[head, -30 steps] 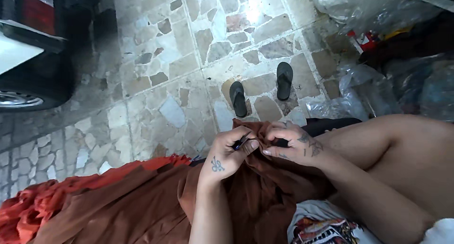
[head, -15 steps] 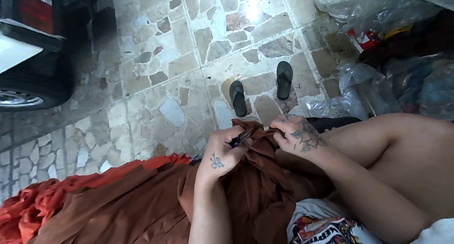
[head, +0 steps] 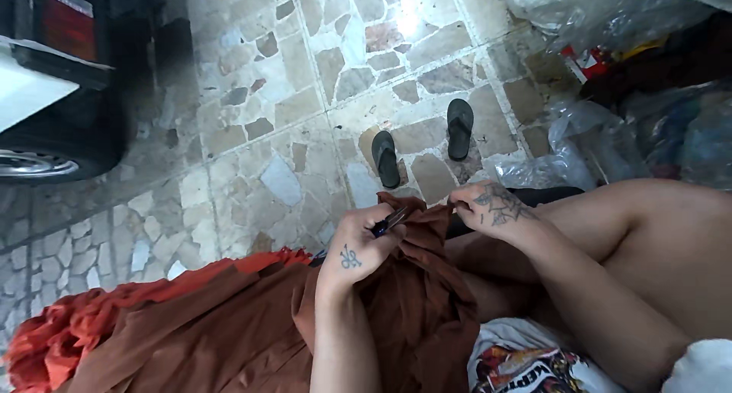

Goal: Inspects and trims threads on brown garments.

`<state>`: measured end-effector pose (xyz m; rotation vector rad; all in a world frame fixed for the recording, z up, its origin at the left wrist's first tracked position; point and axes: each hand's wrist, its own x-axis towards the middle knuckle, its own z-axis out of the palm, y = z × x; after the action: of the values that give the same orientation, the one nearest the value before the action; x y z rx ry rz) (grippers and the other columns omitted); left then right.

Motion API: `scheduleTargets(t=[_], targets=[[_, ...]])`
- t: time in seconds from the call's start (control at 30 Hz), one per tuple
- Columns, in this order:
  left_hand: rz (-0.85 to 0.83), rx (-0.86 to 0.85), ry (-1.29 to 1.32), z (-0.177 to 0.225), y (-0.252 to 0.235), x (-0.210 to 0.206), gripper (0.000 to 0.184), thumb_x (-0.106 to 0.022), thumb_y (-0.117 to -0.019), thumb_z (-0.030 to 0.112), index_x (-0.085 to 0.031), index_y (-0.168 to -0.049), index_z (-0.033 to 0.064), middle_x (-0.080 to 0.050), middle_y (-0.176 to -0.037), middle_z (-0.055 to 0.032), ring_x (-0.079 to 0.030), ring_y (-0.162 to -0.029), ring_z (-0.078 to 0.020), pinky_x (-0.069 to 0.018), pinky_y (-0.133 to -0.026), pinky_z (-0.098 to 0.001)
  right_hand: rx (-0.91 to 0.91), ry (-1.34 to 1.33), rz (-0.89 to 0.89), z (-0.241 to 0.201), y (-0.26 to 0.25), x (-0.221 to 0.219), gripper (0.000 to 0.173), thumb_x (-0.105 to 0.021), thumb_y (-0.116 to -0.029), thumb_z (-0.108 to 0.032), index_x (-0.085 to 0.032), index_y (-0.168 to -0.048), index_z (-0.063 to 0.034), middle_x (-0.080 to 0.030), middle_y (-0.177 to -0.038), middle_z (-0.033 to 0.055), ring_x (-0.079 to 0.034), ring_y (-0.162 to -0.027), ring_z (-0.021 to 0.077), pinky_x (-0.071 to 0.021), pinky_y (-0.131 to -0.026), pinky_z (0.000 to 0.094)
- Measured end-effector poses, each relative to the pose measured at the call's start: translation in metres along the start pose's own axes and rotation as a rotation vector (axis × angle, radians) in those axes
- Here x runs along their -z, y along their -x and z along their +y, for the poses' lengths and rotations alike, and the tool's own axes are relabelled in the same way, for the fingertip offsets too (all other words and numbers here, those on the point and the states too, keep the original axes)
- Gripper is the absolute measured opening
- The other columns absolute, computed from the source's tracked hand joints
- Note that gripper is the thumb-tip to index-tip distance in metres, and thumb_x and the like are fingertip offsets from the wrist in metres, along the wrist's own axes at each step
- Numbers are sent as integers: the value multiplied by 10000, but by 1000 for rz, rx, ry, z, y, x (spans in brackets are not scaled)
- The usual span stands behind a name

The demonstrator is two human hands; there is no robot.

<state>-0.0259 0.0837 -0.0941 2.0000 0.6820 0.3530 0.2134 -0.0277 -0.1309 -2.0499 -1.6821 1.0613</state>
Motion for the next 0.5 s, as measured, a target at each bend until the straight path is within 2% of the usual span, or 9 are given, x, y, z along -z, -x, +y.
scheduleTargets(t=[0.07, 0.13, 0.17, 0.2, 0.27, 0.33, 0.37, 0.4, 0.5], targets=[[-21, -9, 13, 4, 0, 0, 120, -656, -915, 142, -701, -814, 93, -593, -683, 102, -494, -595, 73, -399, -539, -119, 34, -13, 56, 2, 1, -2, 269, -597, -960, -60, -721, -1199, -47, -700, -1111, 195, -674, -1041, 376, -527, -907, 566], [-39, -16, 9, 6, -1, -4, 119, -654, -926, 148, -709, -844, 81, -614, -702, 88, -511, -609, 68, -418, -551, -123, 260, -109, 248, -2, 2, -10, 381, -642, -908, -96, -676, -1285, -51, -673, -1208, 180, -667, -1093, 332, -556, -912, 526], [-50, -15, 13, 6, -1, -6, 128, -654, -932, 155, -704, -843, 78, -612, -702, 82, -512, -609, 62, -420, -551, -129, 376, -184, 290, -8, 2, -15, 414, -649, -919, -156, -654, -1320, -51, -660, -1272, 164, -642, -1177, 295, -539, -980, 490], [-55, -8, 18, 7, -1, -9, 139, -654, -936, 165, -699, -836, 80, -606, -694, 81, -510, -603, 59, -417, -546, -132, 479, -273, 300, -14, 0, -22, 383, -654, -945, -199, -663, -1294, -40, -663, -1281, 146, -626, -1216, 257, -522, -1025, 452], [-46, -6, 25, 6, -1, -9, 144, -650, -946, 172, -700, -848, 80, -616, -706, 79, -517, -609, 56, -423, -555, -135, 575, -447, 304, -20, -3, -33, 203, -632, -979, -171, -732, -1077, -23, -725, -1078, 88, -664, -1066, 131, -535, -956, 311], [20, 2, 48, 4, 1, 0, 123, -631, -965, 160, -718, -950, 75, -654, -774, 74, -555, -648, 43, -468, -591, -147, 528, -560, 243, -15, -1, -30, 183, -596, -1008, -151, -718, -1010, -15, -717, -924, 36, -658, -874, 8, -544, -818, 184], [74, 20, 75, 1, 4, 6, 125, -618, -968, 146, -715, -1022, 88, -670, -798, 76, -573, -649, 33, -490, -595, -158, 487, -586, 216, -11, 1, -26, 185, -587, -1018, -165, -707, -1001, -25, -698, -878, 11, -637, -816, -18, -533, -771, 162], [145, 45, 114, -2, 6, 11, 150, -608, -963, 130, -709, -1073, 117, -666, -782, 89, -551, -609, 34, -470, -561, -153, 452, -592, 214, -7, 2, -21, 190, -592, -1020, -191, -706, -987, -42, -685, -843, -13, -624, -778, -32, -526, -739, 153], [297, 77, 266, -9, 8, 20, 239, -609, -939, 104, -691, -1151, 178, -542, -634, 106, -451, -484, 17, -394, -458, -151, 415, -542, 285, 2, 6, -11, 197, -620, -1011, -241, -716, -946, -81, -662, -785, -56, -602, -727, -49, -509, -685, 133]])
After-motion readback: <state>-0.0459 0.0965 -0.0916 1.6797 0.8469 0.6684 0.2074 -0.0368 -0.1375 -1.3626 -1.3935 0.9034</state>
